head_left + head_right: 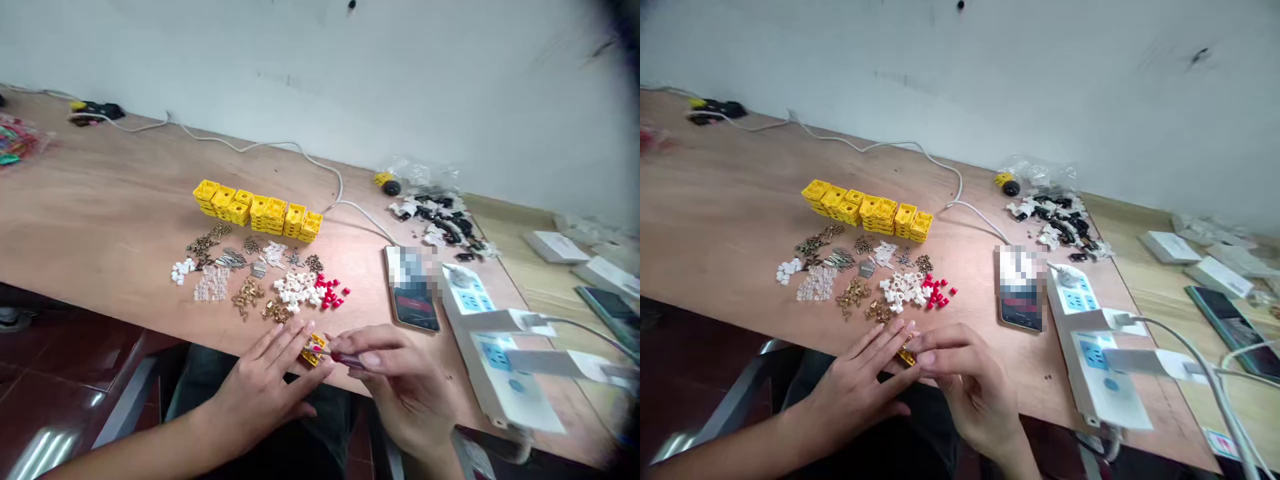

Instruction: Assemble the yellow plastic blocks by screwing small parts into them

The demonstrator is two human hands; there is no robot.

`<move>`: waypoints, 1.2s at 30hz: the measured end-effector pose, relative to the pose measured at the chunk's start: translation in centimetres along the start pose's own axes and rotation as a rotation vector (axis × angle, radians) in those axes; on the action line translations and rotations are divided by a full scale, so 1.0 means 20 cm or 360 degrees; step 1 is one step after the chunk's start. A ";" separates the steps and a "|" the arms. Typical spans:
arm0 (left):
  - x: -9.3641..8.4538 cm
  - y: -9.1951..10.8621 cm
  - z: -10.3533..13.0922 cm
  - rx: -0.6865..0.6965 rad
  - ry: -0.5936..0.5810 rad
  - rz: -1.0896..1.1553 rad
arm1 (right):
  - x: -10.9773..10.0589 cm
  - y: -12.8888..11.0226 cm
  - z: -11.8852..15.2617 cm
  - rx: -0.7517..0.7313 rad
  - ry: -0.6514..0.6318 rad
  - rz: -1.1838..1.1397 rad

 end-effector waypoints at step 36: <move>0.00 0.00 0.00 0.0008 0.0041 -0.0052 | 0.04 -0.04 -0.02 -0.0048 -0.0215 0.0019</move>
Point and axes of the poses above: each hand's wrist, its own z-axis away from the middle knuckle, its own x-axis out of the palm, y = z × x, the point moved 7 cm from there along -z, towards the middle knuckle, and after that the axes turned 1 degree about -y, right-handed, at the moved point
